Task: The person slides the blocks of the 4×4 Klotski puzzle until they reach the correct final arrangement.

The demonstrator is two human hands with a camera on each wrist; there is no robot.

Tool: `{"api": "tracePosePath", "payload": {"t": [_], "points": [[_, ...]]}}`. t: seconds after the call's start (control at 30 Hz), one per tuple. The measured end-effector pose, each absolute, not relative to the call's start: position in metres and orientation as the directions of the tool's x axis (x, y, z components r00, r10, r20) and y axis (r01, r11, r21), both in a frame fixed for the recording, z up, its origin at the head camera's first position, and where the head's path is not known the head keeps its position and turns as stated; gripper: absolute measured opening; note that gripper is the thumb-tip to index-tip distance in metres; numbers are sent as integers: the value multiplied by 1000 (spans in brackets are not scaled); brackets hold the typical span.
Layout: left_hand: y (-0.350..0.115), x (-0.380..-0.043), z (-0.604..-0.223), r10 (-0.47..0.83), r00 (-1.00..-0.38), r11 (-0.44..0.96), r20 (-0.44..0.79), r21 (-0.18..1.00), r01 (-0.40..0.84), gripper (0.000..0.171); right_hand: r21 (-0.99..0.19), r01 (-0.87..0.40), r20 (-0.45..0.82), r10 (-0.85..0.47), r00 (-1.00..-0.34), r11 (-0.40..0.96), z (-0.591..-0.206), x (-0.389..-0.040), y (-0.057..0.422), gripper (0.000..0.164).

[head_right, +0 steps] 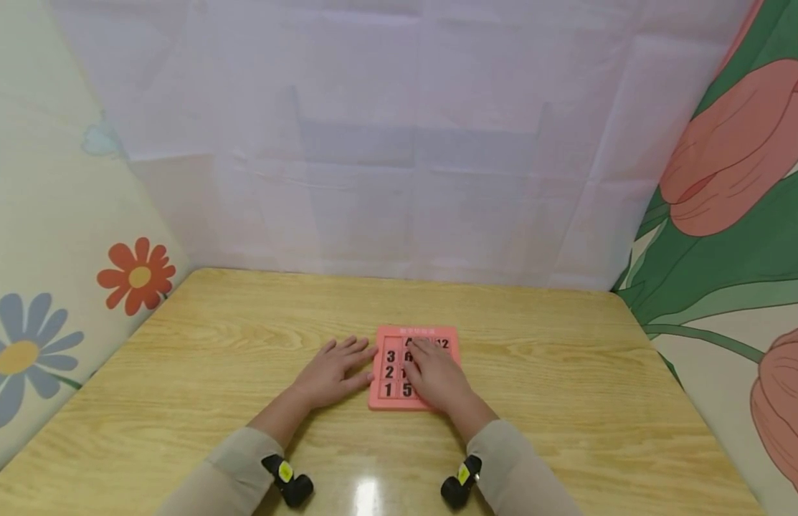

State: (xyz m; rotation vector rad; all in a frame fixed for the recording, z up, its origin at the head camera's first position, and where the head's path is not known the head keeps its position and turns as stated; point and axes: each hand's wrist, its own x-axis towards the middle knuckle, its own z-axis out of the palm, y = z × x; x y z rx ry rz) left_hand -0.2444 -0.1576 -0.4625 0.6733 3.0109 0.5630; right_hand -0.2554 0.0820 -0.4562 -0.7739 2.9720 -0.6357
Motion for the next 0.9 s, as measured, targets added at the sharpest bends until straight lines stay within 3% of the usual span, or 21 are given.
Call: {"api": "tracePosePath", "payload": {"t": [0.9], "points": [[-157,-245,-464,412,-908,846,73,339,411,57,-372,-582,85,-597,-798,724,-456,-236,71,51]]}}
